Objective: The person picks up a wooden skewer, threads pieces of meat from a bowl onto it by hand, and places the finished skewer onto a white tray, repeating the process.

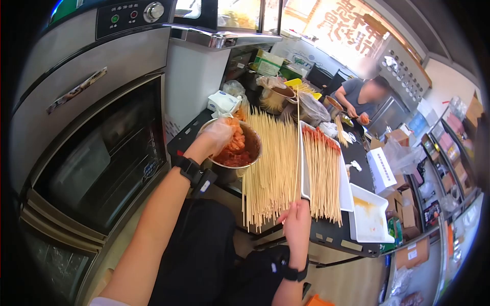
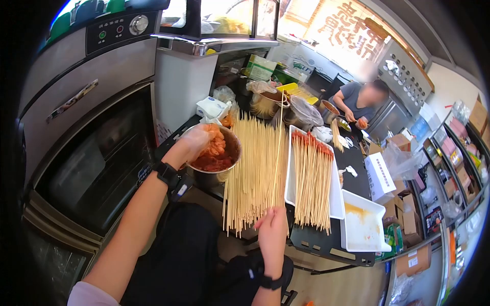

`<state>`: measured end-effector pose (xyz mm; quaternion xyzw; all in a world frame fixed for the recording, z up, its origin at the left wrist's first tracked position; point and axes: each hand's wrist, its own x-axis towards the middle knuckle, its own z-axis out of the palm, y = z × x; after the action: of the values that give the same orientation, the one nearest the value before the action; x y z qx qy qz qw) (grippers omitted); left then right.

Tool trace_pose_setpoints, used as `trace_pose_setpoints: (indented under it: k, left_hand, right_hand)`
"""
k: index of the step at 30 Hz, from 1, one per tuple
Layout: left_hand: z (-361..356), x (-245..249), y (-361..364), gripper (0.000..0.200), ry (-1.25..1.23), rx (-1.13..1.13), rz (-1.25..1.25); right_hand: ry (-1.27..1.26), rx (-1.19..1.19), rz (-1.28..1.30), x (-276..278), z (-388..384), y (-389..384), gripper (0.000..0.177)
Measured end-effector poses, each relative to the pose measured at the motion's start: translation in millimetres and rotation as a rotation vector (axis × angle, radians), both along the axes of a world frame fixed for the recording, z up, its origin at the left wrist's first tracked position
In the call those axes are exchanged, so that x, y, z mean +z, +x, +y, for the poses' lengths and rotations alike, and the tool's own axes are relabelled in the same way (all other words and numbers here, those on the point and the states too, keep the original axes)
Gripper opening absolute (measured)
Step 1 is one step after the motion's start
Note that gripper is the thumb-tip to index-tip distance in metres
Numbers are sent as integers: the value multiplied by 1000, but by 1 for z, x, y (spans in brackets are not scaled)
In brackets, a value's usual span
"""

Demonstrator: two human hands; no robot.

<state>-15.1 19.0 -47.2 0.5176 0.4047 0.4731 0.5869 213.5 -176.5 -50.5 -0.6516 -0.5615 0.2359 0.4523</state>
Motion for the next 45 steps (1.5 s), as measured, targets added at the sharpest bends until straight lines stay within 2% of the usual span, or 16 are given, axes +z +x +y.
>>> trace_pose_setpoints:
  k: [1,3,4,7,10,13,14,16,22,25,33,35,39,42,43,45]
  left_hand:
    - [-9,8,-1,21,-5,11,-4]
    - [-31,28,-5,25,-54,-28,-281]
    - [-12,11,-10,33,-60,-117,-359]
    - [-14,22,-9,41,-196,-65,-348]
    - [-13,19,-9,46,-152,-41,-366]
    - [-16,18,-10,43,-80,36,-415]
    - [-16,18,-10,43,-82,37,-415]
    - [-18,18,-9,42,-18,83,-310]
    - [-22,22,-7,28,-52,88,-202]
    - [-25,26,-6,21,-67,93,-219]
    - [-28,24,-10,19,-23,-32,-197]
    - [-25,22,-9,18,-35,-41,-206]
    - [-19,17,-9,20,62,-207,-261]
    - [-19,15,-8,21,63,-320,-285]
    - [-16,13,-7,22,77,-353,-290]
    - [27,-32,-7,22,60,-381,-307]
  right_hand:
    - [-38,44,108,0,-14,-4,14]
    - [-124,88,187,8,-42,-17,14]
    - [-204,121,268,11,-55,-20,13]
    - [-327,163,247,7,-86,-12,16]
    - [-305,190,285,-3,-110,4,18]
    - [-340,96,307,23,-131,0,15]
    - [-245,127,263,17,-134,2,14]
    - [-265,133,241,18,-139,7,14]
    - [-298,133,232,19,-147,10,14]
    - [-308,121,219,21,-150,9,14]
    - [-347,114,250,36,-156,2,14]
    - [-372,187,175,37,-154,1,18]
    - [-474,356,194,42,-141,-6,26]
    - [-588,532,326,48,-127,-22,43]
    - [-584,530,326,48,-122,-24,43]
    - [-617,615,402,47,-112,-28,44]
